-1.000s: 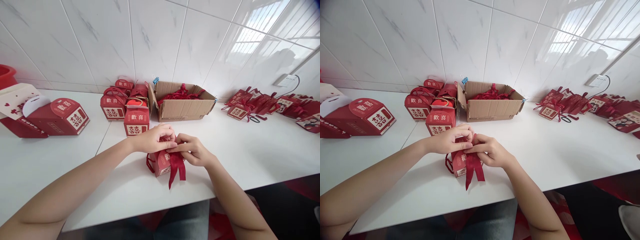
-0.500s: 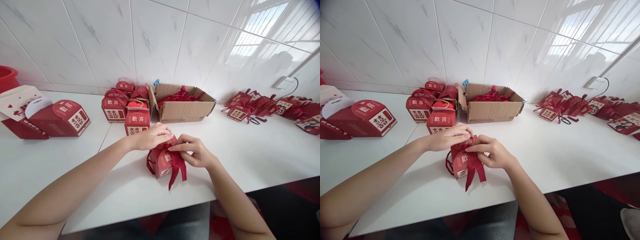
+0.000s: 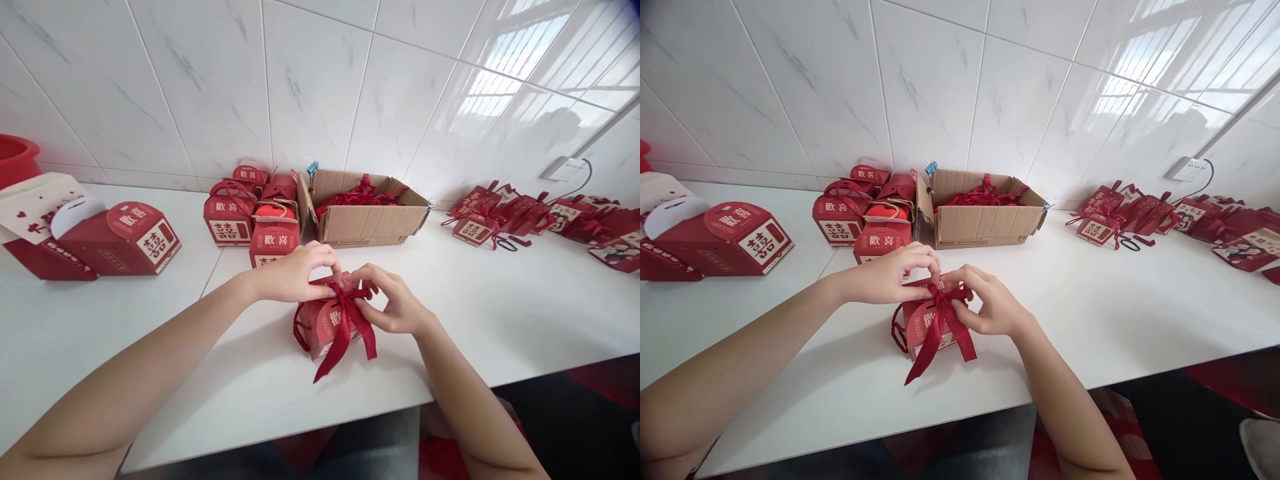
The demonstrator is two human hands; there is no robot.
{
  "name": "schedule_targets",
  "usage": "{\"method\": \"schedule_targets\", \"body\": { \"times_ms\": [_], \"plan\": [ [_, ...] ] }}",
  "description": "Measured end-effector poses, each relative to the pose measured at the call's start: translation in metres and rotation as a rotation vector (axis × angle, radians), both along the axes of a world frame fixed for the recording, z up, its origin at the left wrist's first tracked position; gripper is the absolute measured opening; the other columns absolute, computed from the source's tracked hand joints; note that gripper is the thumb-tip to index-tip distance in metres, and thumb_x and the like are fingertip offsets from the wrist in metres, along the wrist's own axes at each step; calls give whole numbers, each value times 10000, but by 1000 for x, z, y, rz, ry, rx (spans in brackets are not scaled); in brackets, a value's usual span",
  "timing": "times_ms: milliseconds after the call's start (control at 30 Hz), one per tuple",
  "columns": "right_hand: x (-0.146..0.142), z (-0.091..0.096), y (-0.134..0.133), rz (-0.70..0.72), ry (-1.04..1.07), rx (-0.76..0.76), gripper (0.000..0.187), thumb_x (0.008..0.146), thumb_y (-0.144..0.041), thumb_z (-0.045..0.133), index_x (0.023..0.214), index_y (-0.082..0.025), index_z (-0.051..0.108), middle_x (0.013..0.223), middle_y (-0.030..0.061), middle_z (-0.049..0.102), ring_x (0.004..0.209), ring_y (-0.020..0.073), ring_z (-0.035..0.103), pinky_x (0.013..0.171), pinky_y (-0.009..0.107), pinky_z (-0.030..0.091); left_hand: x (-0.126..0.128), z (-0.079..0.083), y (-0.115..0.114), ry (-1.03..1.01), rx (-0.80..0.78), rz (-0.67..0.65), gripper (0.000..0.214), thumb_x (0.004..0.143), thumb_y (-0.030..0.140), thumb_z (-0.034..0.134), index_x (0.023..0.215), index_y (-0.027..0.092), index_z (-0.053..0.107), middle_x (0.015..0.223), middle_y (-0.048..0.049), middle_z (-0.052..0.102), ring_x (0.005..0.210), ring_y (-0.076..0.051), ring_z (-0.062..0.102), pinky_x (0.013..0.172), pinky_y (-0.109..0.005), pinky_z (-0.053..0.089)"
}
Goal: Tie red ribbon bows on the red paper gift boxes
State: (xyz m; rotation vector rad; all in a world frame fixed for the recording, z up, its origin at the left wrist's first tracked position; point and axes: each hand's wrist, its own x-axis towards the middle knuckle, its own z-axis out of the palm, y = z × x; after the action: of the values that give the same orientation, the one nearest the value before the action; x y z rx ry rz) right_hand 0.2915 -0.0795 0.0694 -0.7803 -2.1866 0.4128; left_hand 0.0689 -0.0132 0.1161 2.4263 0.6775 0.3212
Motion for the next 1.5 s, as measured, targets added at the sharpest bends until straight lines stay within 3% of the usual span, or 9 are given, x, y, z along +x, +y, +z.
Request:
{"method": "schedule_targets", "body": {
  "times_ms": [200,500,733,1000,1100,1233,1433,1500],
  "plan": [
    [-2,-2,1,-7,-14,18,332,836,-68,510,1135,-207,548,922,41,601,714,104,541,641,256,473,-1,2,0,-52,69,1,136,837,375,623,833,240,645,1008,-10,559,1030,-199,455,884,-325,397],
    [-2,-7,4,20,2,88,298,849,-22,475,1061,-195,594,953,76,603,786,127,575,659,273,488,-2,-1,5,-68,-64,-142,117,873,282,564,938,235,649,1100,-15,565,1065,-160,488,944,-292,406],
    [-2,-7,4,29,2,71,307,862,-30,470,1079,-202,602,965,73,604,822,128,593,688,278,503,-4,-6,10,-82,-164,-205,82,850,219,554,890,210,625,1228,-25,522,1166,-171,471,1046,-320,368],
    [-2,-7,5,42,-1,91,340,858,-19,468,1106,-214,595,981,73,605,848,136,589,703,291,506,1,-5,5,-27,-265,-130,119,785,112,495,780,190,584,1361,-10,452,1293,-212,358,1080,-378,336],
    [-2,-7,5,36,22,86,336,855,-23,472,1098,-218,599,986,71,592,849,134,588,695,287,503,2,-3,5,-26,-305,-121,81,829,203,508,778,188,568,1360,-15,454,1303,-234,334,1084,-406,323],
    [-2,-4,4,12,85,27,312,839,-34,497,1059,-223,614,938,48,571,760,112,553,653,270,482,2,-1,4,-39,-271,-92,261,888,414,508,763,189,549,1345,-17,473,1301,-237,328,1084,-411,313],
    [11,5,5,-46,32,-227,304,838,-181,601,1136,-225,557,999,44,556,725,101,509,640,258,448,1,-1,3,-12,-270,-76,266,886,436,527,782,195,573,1375,-12,446,1334,-223,289,1092,-398,304],
    [15,6,6,-66,-12,-323,265,841,-265,627,1094,-210,571,896,21,566,685,98,482,623,250,425,0,0,3,-8,-249,-75,253,888,434,528,806,206,598,1377,-10,450,1328,-225,300,1085,-408,310]
  ]
}}
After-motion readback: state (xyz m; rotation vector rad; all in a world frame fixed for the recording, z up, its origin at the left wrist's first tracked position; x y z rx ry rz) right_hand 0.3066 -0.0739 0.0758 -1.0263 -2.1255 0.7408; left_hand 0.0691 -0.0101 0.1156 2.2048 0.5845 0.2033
